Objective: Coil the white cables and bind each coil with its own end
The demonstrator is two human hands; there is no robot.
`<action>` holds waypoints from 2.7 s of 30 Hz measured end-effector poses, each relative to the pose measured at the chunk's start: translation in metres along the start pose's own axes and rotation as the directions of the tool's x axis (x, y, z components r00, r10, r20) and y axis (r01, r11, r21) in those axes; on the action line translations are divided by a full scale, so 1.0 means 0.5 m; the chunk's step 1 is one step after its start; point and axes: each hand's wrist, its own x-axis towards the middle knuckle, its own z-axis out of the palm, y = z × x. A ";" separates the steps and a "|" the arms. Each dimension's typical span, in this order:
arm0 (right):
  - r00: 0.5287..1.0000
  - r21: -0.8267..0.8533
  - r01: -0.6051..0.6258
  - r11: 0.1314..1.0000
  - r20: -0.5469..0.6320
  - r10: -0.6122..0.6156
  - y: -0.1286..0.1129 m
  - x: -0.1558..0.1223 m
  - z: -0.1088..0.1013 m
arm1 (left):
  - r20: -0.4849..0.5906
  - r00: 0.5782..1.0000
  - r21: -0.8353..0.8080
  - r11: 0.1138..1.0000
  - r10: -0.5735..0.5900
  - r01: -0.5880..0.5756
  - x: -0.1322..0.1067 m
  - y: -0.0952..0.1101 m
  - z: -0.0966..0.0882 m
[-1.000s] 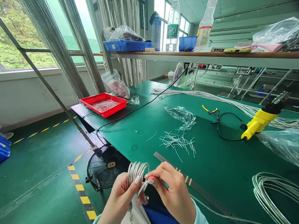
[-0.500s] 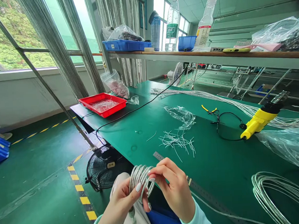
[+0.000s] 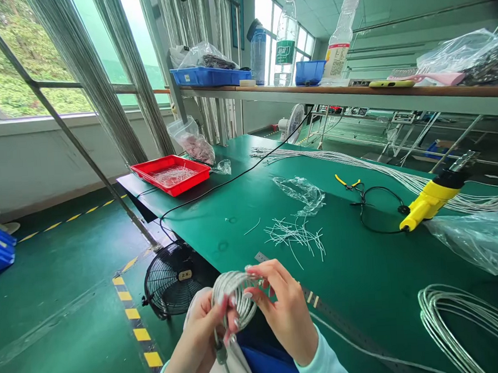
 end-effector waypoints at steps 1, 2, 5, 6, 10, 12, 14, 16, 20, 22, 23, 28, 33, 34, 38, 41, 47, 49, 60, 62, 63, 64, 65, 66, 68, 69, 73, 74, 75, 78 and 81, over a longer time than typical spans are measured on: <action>0.998 -0.029 -0.059 0.998 0.029 0.059 0.006 -0.005 0.001 | -0.049 0.999 -0.067 0.998 0.016 -0.019 0.005 0.005 -0.002; 0.989 -0.061 -0.133 0.989 0.058 0.136 0.013 -0.012 0.001 | -0.104 0.994 -0.143 0.989 0.028 -0.043 0.009 0.012 -0.004; 0.922 -0.171 -0.353 0.920 0.101 0.373 0.040 -0.039 -0.008 | -0.248 0.968 -0.378 0.917 0.034 -0.129 0.021 0.040 -0.012; 0.904 -0.203 -0.393 0.897 0.093 0.418 0.050 -0.049 -0.014 | -0.287 0.957 -0.432 0.887 0.038 -0.164 0.024 0.050 -0.014; 0.941 -0.291 -0.320 0.902 0.015 0.339 0.079 -0.083 -0.044 | -0.410 0.905 -0.395 0.873 0.112 -0.286 0.033 0.077 -0.023; 0.986 -0.359 -0.158 0.920 -0.017 0.163 0.078 -0.091 -0.054 | -0.444 0.884 -0.304 0.903 0.148 -0.303 0.035 0.077 -0.029; 1.000 -0.459 0.026 0.888 0.016 -0.021 0.066 -0.091 -0.059 | -0.460 0.871 -0.234 0.923 0.172 -0.306 0.036 0.069 -0.036; 0.984 -0.521 0.176 0.835 0.099 -0.146 0.047 -0.085 -0.057 | -0.445 0.871 -0.120 0.950 0.207 -0.287 0.035 0.057 -0.040; 0.949 -0.432 0.308 0.848 0.197 -0.245 0.009 -0.069 -0.051 | -0.318 0.894 0.291 0.930 0.316 -0.225 0.027 0.043 -0.039; 0.943 -0.363 0.318 0.876 0.219 -0.251 -0.004 -0.061 -0.053 | -0.254 0.905 0.424 0.880 0.342 -0.214 0.023 0.042 -0.037; 0.942 -0.333 0.315 0.889 0.227 -0.248 -0.008 -0.056 -0.055 | -0.226 0.911 0.464 0.861 0.344 -0.209 0.021 0.043 -0.037; 0.946 -0.147 0.249 0.957 0.248 -0.208 -0.018 -0.030 -0.068 | -0.082 0.950 0.573 0.794 0.301 -0.202 0.013 0.043 -0.037; 0.951 -0.007 0.148 0.989 0.275 -0.140 -0.020 -0.013 -0.062 | 0.028 0.974 0.620 0.761 0.224 -0.192 0.004 0.032 -0.022; 0.954 0.027 0.108 0.994 0.279 -0.112 -0.020 -0.010 -0.059 | 0.035 0.976 0.618 0.763 0.216 -0.191 0.002 0.029 -0.017; 0.968 0.139 -0.037 0.990 0.249 0.001 -0.015 -0.005 -0.048 | 0.072 0.985 0.551 0.817 0.156 -0.170 -0.005 0.017 -0.003; 0.971 0.193 -0.158 0.968 0.209 0.117 -0.010 -0.004 -0.039 | 0.092 0.994 0.439 0.893 0.061 -0.096 -0.010 0.005 0.003; 0.946 0.233 -0.314 0.921 0.161 0.282 -0.004 -0.004 -0.021 | -0.010 1.000 0.170 0.985 0.011 -0.009 -0.017 -0.009 0.029; 0.946 0.227 -0.317 0.921 0.147 0.290 -0.002 -0.003 -0.018 | -0.029 1.000 0.140 0.990 0.000 0.004 -0.019 -0.008 0.037; 0.965 -0.019 -0.255 0.967 0.058 0.256 0.023 -0.018 -0.008 | -0.115 0.993 -0.115 0.993 -0.023 0.010 0.006 0.005 0.009; 0.949 -0.096 -0.297 0.950 0.078 0.305 0.036 -0.035 -0.012 | -0.223 0.975 -0.249 0.967 -0.002 -0.055 0.016 0.027 0.005; 0.944 -0.135 -0.309 0.942 0.075 0.320 0.043 -0.044 -0.015 | -0.276 0.961 -0.306 0.947 0.008 -0.096 0.020 0.040 0.001; 0.945 -0.171 -0.307 0.936 0.065 0.322 0.051 -0.054 -0.019 | -0.324 0.946 -0.350 0.926 0.025 -0.144 0.024 0.051 -0.005; 0.949 -0.201 -0.295 0.934 0.050 0.310 0.058 -0.063 -0.024 | -0.365 0.929 -0.368 0.908 0.055 -0.199 0.027 0.061 -0.011; 0.956 -0.224 -0.277 0.934 0.036 0.292 0.064 -0.071 -0.028 | -0.398 0.913 -0.362 0.899 0.089 -0.245 0.030 0.068 -0.019; 0.970 -0.252 -0.232 0.939 0.012 0.243 0.068 -0.081 -0.038 | -0.432 0.889 -0.310 0.901 0.150 -0.303 0.032 0.074 -0.036; 0.981 -0.279 -0.185 0.942 0.004 0.193 0.067 -0.083 -0.044 | -0.433 0.882 -0.249 0.916 0.184 -0.313 0.031 0.072 -0.043; 0.988 -0.472 0.155 0.868 0.074 -0.136 0.035 -0.072 -0.061 | -0.402 0.854 0.182 0.943 0.331 -0.280 0.022 0.053 -0.056; 0.974 -0.500 0.227 0.836 0.107 -0.200 0.024 -0.067 -0.064 | -0.381 0.846 0.298 0.916 0.373 -0.270 0.019 0.050 -0.054; 0.962 -0.507 0.273 0.818 0.134 -0.238 0.013 -0.061 -0.066 | -0.361 0.838 0.390 0.882 0.410 -0.264 0.015 0.049 -0.049; 0.938 -0.477 0.347 0.808 0.186 -0.293 -0.012 -0.049 -0.066 | -0.271 0.831 0.596 0.763 0.485 -0.251 0.007 0.049 -0.030; 0.923 -0.430 0.383 0.817 0.212 -0.321 -0.025 -0.041 -0.061 | -0.132 0.863 0.715 0.650 0.488 -0.259 0.001 0.048 -0.014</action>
